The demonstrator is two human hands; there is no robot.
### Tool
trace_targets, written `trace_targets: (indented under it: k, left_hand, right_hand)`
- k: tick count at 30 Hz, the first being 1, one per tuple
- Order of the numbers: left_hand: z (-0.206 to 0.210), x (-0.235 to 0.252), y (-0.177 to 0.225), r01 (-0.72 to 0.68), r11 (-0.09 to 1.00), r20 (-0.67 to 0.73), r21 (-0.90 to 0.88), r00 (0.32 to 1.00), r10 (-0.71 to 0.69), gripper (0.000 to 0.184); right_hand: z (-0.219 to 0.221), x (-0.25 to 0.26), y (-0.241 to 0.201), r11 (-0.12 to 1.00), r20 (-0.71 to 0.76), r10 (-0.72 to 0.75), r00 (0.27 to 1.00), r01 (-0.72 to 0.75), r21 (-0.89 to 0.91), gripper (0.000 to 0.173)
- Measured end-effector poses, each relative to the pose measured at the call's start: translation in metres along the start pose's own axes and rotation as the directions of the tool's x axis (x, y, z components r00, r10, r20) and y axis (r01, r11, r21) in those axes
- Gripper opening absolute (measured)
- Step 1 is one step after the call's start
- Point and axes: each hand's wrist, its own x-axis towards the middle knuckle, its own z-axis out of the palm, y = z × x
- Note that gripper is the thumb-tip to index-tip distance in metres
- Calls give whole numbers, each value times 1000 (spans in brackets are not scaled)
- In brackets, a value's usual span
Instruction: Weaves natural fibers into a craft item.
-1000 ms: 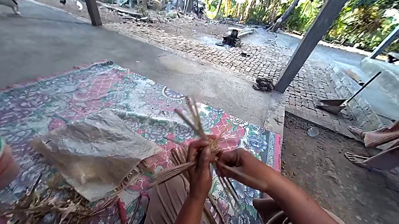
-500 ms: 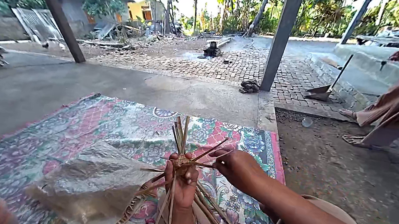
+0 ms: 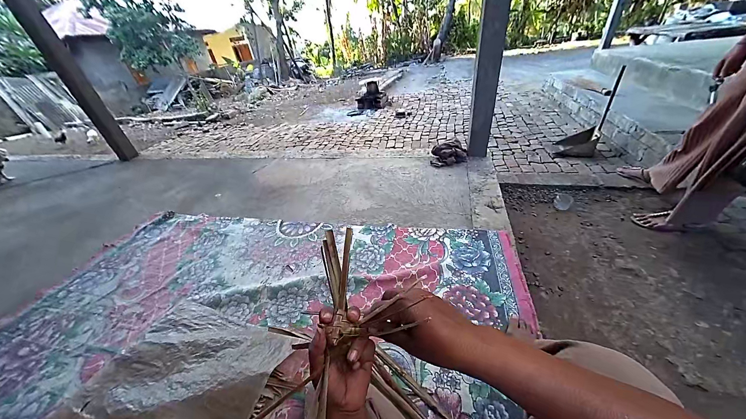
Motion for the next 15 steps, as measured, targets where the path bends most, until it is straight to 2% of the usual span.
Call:
trace_targets:
  k: [9,11,14,15]
  left_hand:
    - [-11,-2,9,21,1000,68,20,997,-23,24]
    - [-10,-7,14,35,999,69,20,997,-36,23]
    - [-13,-22,26,90,996,60,-12,994,-89,25]
    - [-18,-30,34,98,995,43,8,994,-98,26]
  right_hand:
    - [1,4,-5,997,16,-55,998,54,57,22]
    - [-1,4,-7,992,55,-112,992,109,69,21]
    - [-17,-2,-21,998,182,-63,981,62,16,20]
    - [-26,-6,-28,998,184,-55,981,58,-9,21]
